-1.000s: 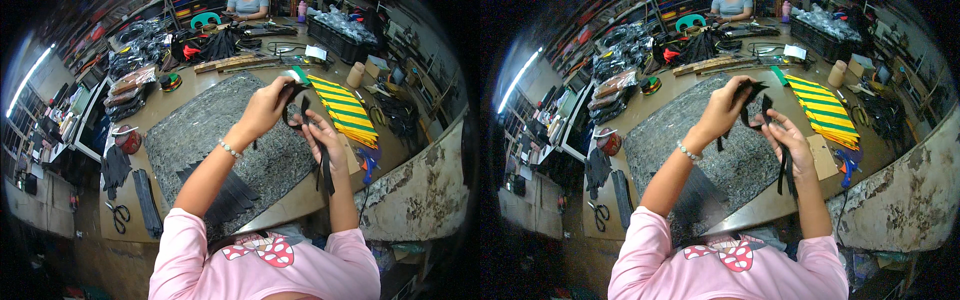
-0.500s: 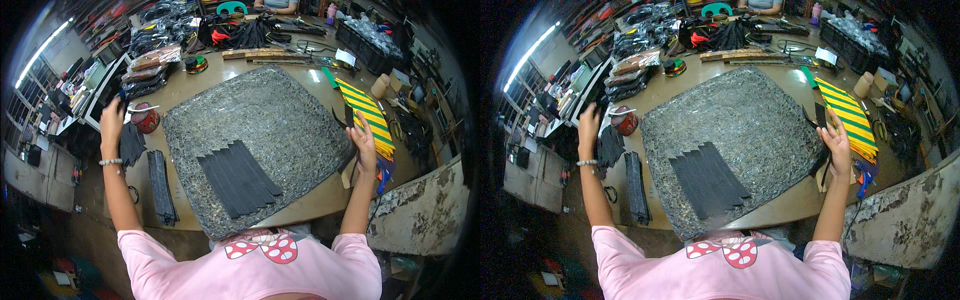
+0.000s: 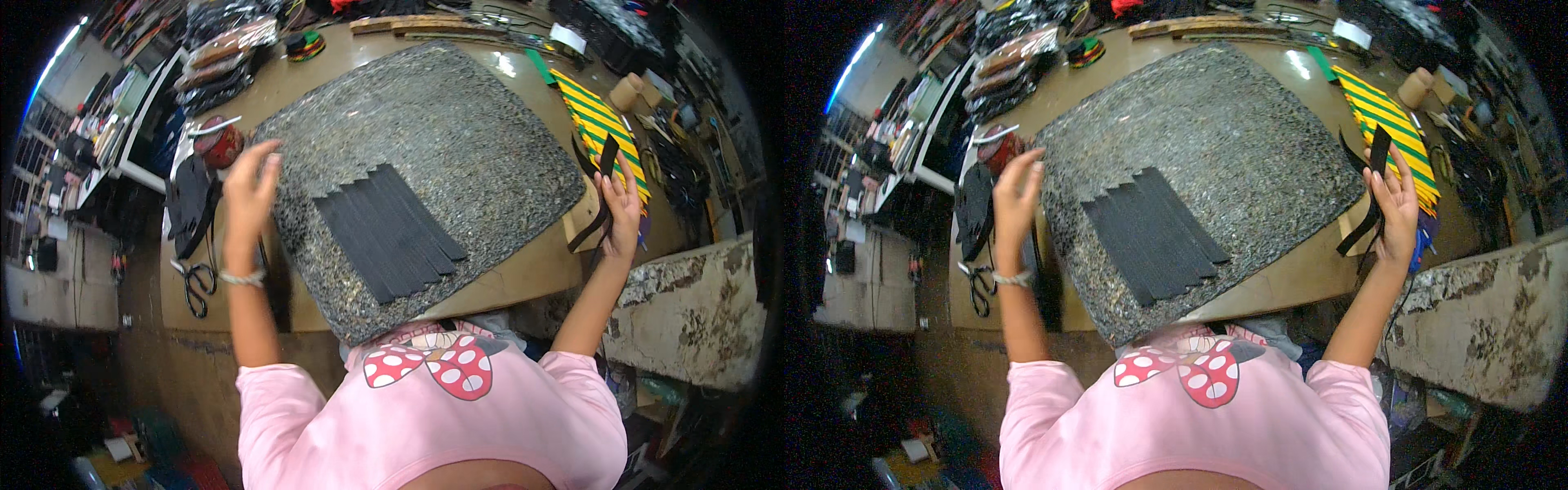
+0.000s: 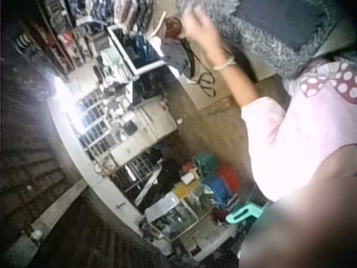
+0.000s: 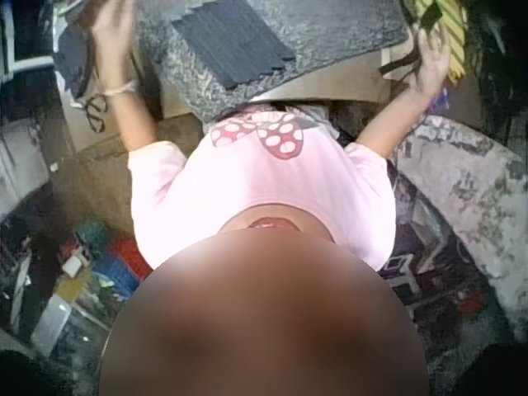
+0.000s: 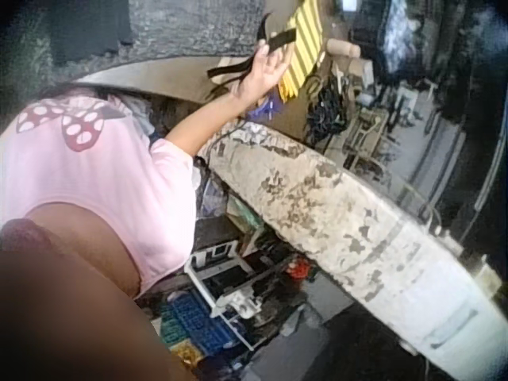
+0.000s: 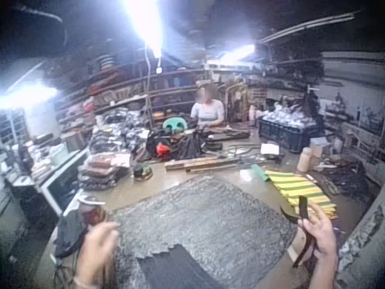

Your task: The person arranges black fabric strips on a textured mat, applies adhesive with a brush, and stacks the pieces. They handle the strips one at a time, aligning them in rows and occasionally adjusting their positions.

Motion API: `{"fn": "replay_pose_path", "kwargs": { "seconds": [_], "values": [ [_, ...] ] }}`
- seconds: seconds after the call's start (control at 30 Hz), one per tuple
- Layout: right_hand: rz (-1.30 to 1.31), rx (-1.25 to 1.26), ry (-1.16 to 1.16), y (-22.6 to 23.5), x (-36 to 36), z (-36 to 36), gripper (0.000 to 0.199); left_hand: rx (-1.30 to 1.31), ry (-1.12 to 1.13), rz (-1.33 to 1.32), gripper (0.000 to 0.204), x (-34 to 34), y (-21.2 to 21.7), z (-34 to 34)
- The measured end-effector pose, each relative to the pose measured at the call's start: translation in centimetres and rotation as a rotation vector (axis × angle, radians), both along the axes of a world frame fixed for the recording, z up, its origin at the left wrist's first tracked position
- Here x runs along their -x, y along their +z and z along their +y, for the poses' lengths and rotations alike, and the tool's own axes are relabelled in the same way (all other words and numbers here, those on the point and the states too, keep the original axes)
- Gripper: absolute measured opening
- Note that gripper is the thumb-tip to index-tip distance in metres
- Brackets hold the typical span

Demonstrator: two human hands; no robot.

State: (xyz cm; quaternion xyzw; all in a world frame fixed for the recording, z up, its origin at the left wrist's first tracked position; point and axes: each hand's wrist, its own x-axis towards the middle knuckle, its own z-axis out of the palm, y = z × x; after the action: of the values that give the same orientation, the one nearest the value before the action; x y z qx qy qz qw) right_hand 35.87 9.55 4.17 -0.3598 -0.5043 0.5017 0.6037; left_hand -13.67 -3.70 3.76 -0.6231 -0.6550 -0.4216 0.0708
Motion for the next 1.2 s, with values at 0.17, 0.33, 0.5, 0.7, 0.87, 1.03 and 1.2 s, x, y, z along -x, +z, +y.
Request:
{"fn": "replay_pose_path", "kwargs": {
  "seconds": [0.17, 0.33, 0.5, 0.7, 0.87, 1.03, 1.2],
  "values": [
    [-0.035, -0.026, 0.311, -1.3, 6.2, -5.2, 0.058, 0.388, -0.438, -0.977, 0.03, -17.2, -1.3, -3.1],
    [-0.003, 0.257, 0.703, -2.3, 10.3, -11.0, 0.056, 0.443, -0.642, -1.483, 0.059, -24.2, -3.2, -3.6],
    [-0.048, 0.309, 0.661, -2.7, 11.2, -11.9, 0.046, 0.34, -0.634, -1.648, 0.046, -23.4, -4.3, -4.1],
    [-0.173, 0.381, 0.693, -3.5, 10.9, -12.4, 0.029, 0.161, -0.575, -1.578, 0.047, -23.2, -4.2, -4.1],
    [-0.17, 0.48, 0.709, -3.8, 10.2, -11.6, 0.018, 0.064, -0.474, -1.755, 0.048, -22.5, -3.3, -3.4],
    [-0.264, 0.457, 0.512, -2.7, 8.4, -7.6, 0.016, -0.024, -0.282, -1.716, 0.045, -20.0, -1.8, -2.6],
    [-0.173, 0.495, 0.497, -1.3, 7.6, -5.5, 0.021, 0.321, -0.451, -1.656, 0.033, -21.6, 1.2, -1.7]
  ]
}}
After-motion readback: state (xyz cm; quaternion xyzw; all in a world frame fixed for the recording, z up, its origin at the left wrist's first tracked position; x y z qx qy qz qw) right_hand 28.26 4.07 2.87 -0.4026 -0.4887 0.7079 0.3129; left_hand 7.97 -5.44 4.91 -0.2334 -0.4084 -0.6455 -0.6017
